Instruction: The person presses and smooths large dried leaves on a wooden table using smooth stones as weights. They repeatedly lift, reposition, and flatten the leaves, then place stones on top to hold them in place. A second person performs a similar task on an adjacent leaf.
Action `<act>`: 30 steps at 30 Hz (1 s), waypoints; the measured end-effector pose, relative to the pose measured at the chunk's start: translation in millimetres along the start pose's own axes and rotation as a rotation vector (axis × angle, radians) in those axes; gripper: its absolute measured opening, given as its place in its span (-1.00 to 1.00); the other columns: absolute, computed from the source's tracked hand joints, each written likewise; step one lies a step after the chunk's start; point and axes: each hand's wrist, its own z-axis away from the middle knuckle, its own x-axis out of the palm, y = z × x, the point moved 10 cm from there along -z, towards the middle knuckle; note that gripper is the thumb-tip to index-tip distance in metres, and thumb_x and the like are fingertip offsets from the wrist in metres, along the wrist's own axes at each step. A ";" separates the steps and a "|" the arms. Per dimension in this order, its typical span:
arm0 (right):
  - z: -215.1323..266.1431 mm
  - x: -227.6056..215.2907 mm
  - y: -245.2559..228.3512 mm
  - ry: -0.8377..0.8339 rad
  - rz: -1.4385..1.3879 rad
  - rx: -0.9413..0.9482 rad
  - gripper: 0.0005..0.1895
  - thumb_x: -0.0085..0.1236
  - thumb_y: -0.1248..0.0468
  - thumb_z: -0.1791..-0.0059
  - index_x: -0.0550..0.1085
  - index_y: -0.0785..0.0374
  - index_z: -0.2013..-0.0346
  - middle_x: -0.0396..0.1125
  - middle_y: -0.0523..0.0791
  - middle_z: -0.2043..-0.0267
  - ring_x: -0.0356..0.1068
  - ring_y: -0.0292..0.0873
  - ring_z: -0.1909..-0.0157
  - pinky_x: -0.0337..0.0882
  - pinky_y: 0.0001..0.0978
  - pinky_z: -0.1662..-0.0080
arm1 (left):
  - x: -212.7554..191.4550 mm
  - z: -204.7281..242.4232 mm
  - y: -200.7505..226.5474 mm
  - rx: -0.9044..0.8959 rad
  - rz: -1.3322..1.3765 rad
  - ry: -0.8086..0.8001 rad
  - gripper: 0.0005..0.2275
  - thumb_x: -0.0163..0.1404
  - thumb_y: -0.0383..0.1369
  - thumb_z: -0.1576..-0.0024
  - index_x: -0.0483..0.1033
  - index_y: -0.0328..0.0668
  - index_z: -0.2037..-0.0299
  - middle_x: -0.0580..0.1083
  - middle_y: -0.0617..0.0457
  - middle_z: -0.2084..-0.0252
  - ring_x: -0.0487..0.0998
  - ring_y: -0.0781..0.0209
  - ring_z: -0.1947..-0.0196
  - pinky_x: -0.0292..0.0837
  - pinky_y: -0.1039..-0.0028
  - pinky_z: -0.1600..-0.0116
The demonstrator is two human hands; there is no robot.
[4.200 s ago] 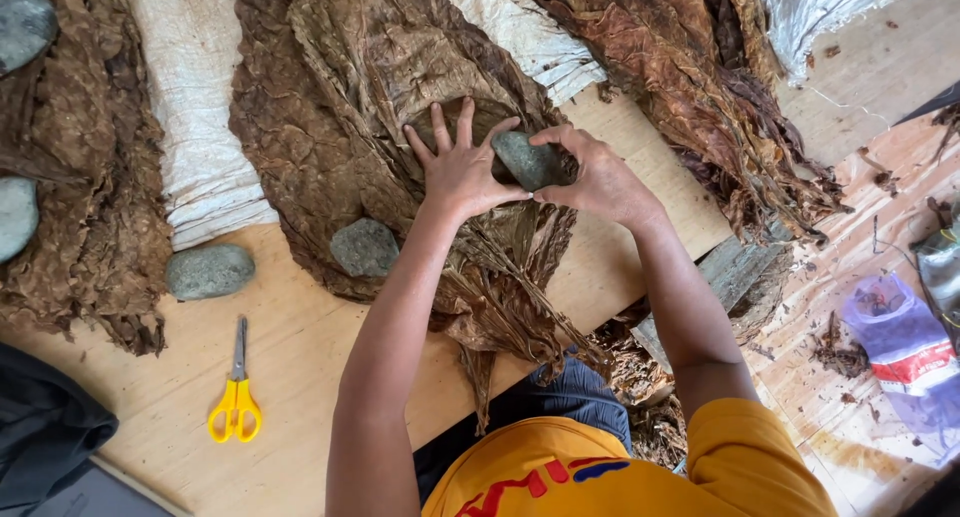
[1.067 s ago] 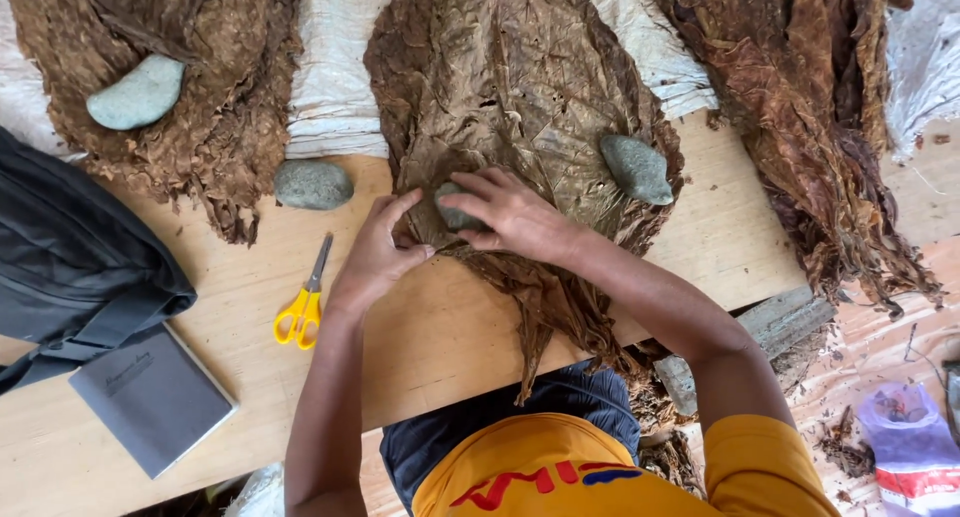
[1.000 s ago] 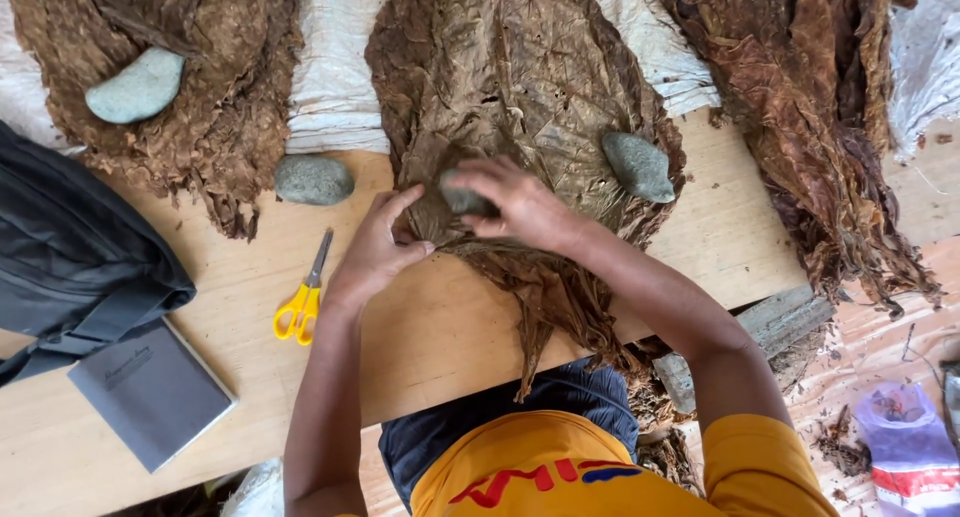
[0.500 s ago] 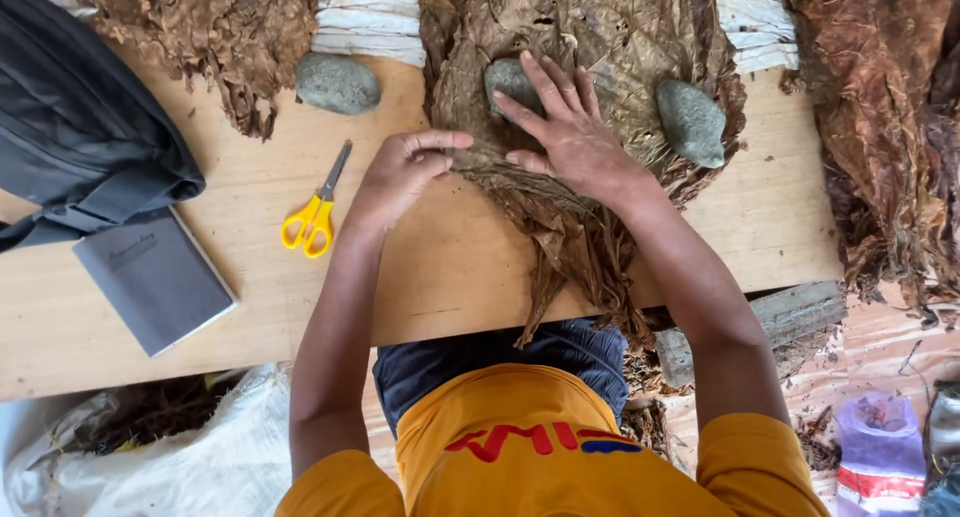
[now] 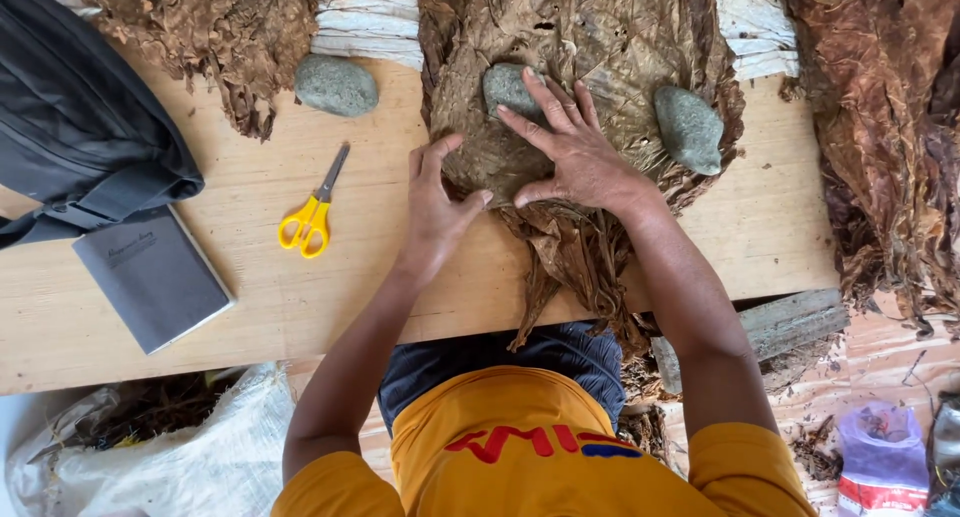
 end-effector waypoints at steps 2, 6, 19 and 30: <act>-0.3 1.3 -0.6 -0.055 -0.037 0.005 0.31 0.30 -0.42 0.22 -0.20 -0.16 -0.60 -0.74 -0.05 -0.61 -0.55 0.24 -0.66 -0.57 0.41 -0.47 | -3.0 8.1 7.3 0.056 0.024 -0.046 -0.33 0.29 -0.42 -0.03 0.21 -0.21 -0.34 0.20 -0.17 -0.26 0.25 -0.05 -0.35 0.04 0.20 -0.53; 0.6 -0.4 -2.7 -0.063 -0.068 -0.003 0.33 0.35 -0.38 0.23 -0.20 -0.16 -0.60 -0.75 -0.07 -0.61 -0.59 0.22 -0.65 -0.58 0.40 -0.47 | -2.9 7.7 -6.8 0.103 0.010 -0.033 -0.25 0.34 -0.44 0.01 0.19 -0.19 -0.38 0.19 -0.17 -0.30 0.24 -0.07 -0.39 0.06 0.21 -0.54; -28.7 -42.5 8.9 0.328 -0.066 0.099 -0.14 0.49 0.05 0.13 0.29 -0.02 -0.40 0.20 -0.06 -0.26 0.24 0.02 -0.23 0.14 0.07 -0.15 | -1.5 3.8 -31.4 -0.002 0.195 -0.011 -0.15 0.27 -0.56 0.10 0.18 0.02 -0.47 0.14 -0.24 -0.33 0.58 0.08 0.27 0.64 0.45 0.12; -1.0 -69.6 -21.7 0.576 -0.424 -0.113 -0.25 0.51 0.34 0.19 0.42 0.18 -0.27 0.36 0.11 -0.17 0.31 0.25 -0.20 0.20 0.26 -0.27 | -3.4 6.5 -27.7 -0.013 0.242 -0.011 -0.17 0.28 -0.58 0.06 0.16 -0.05 -0.47 0.12 -0.26 -0.35 0.58 0.10 0.31 0.66 0.46 0.21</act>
